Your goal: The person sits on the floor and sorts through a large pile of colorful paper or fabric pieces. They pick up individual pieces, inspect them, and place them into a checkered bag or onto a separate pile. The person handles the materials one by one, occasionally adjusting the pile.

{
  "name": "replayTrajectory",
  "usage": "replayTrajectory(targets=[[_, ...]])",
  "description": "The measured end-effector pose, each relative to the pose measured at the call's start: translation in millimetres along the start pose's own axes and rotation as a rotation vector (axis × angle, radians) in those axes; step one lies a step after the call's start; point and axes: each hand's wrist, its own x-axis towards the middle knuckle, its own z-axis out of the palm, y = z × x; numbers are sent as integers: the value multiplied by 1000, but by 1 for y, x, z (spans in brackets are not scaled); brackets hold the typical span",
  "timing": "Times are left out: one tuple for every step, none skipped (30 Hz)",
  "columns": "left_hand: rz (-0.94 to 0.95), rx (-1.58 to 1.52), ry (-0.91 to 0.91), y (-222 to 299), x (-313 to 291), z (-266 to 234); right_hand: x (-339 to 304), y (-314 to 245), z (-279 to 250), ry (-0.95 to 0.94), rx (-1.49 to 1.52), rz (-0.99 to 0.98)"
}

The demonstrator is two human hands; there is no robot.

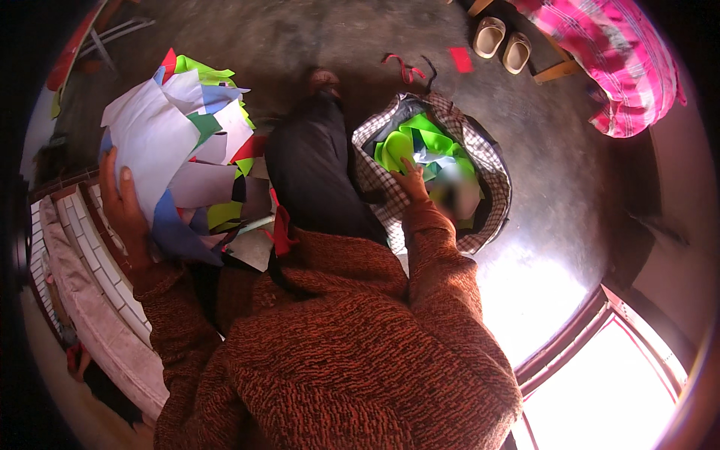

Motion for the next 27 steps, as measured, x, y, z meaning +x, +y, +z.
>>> replayTrajectory(targets=[[-3,-8,0,1,1,0,5,3,4,-38,-43,49],[-6,-16,0,2,2,1,10,6,6,-42,68,35],[-7,-27,-1,4,5,2,16,17,12,-43,180,24],[-30,-53,3,5,2,2,17,3,6,-57,286,2],[-52,-79,7,6,-1,2,7,-9,-2,65,259,-16],[-73,-114,9,6,-2,2,4,-8,-6,66,396,-7],[-34,-90,28,4,-1,1,7,-3,-6,60,544,-3],[5,-66,46,1,-1,5,7,5,-10,98,587,-47],[37,-18,65,-2,-1,2,7,9,-12,124,635,-97],[52,-19,81,-4,-1,3,7,14,-19,141,746,-53],[57,38,91,-5,0,4,6,19,-28,169,858,-11],[62,67,88,-3,3,1,5,15,-37,119,1125,195],[65,65,106,-1,2,0,-3,-3,-39,203,1187,216],[67,48,126,-3,-1,1,-13,-17,-42,299,1240,240],[62,59,138,-4,-3,0,-17,-12,-48,190,1169,305],[59,61,150,-5,-5,0,-19,-1,-60,93,1091,368],[68,67,162,-2,-4,0,-19,12,-55,91,963,292],[83,71,173,-5,-2,2,-20,31,-42,103,827,226],[92,79,187,-8,-2,4,-21,46,-36,83,594,121],[105,81,201,-11,0,7,-24,62,-30,95,362,22],[80,85,205,-12,-2,8,-29,64,-32,73,33,-117],[74,91,212,-13,-3,8,-29,64,-34,53,-296,-252],[70,95,218,-14,-3,9,-28,63,-34,18,167,16],[65,105,226,-13,-5,9,-30,46,-36,-27,629,284],[26,90,223,-11,-9,8,-34,31,-40,-79,1084,561],[27,104,224,-10,-9,7,-37,14,-47,0,1035,527],[26,117,224,-11,-8,8,-42,-4,-56,79,984,494]])
